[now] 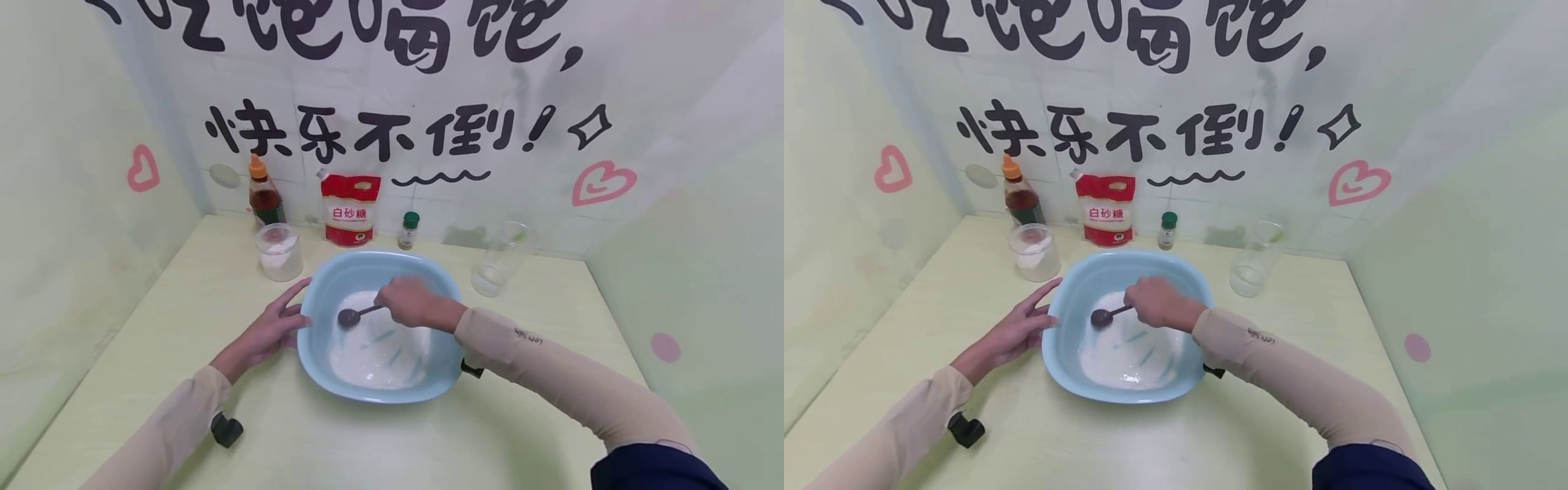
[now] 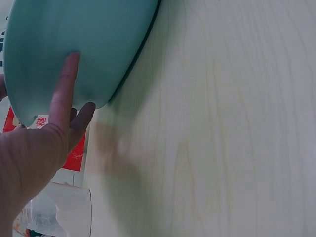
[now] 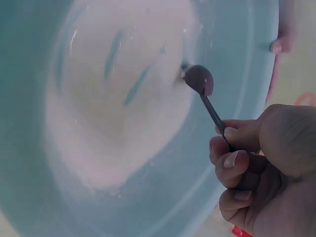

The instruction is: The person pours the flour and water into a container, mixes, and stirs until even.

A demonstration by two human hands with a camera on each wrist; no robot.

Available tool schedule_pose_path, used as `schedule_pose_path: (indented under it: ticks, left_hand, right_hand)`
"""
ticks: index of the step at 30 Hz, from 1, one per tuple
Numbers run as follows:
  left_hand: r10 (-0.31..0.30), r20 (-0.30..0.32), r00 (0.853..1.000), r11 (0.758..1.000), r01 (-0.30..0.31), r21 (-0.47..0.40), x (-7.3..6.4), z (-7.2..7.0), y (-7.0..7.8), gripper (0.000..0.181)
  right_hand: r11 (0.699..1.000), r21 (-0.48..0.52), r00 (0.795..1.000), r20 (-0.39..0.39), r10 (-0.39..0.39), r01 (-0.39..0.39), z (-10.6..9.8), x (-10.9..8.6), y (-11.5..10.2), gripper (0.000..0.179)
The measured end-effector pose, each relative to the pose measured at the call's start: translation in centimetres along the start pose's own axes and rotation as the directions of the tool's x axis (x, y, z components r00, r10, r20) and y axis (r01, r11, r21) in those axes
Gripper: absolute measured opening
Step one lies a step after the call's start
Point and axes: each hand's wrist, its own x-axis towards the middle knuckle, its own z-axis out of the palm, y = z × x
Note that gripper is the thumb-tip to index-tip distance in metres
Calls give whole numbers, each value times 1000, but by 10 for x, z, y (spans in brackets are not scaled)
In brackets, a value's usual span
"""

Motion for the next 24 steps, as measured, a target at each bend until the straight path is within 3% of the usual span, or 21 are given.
schedule_pose_path:
  ticks: [6, 12, 18, 22, 24]
  left_hand:
    - [5, -4, 1000, 1000, -5, 8, 0, 1, 1, 84]
    - [0, -6, 1000, 1000, 0, 9, 0, 1, 2, 84]
    - [4, -6, 1000, 1000, -4, 14, -1, 0, 1, 85]
    - [6, -4, 1000, 1000, -6, 10, -1, -1, 0, 84]
    - [9, 1, 1000, 1000, -9, 5, 0, 0, 0, 84]
  right_hand:
    - [987, -92, 991, -16, 130, -131, -6, -7, 25, 27]
    - [970, -118, 976, 12, 217, -214, -14, -37, 45, 22]
    - [983, -100, 975, 150, 166, -153, -28, -64, 46, 21]
    - [996, -27, 952, 290, 93, -89, -29, -69, 36, 19]
    - [998, 29, 945, 325, 44, -56, -27, -66, 28, 19]
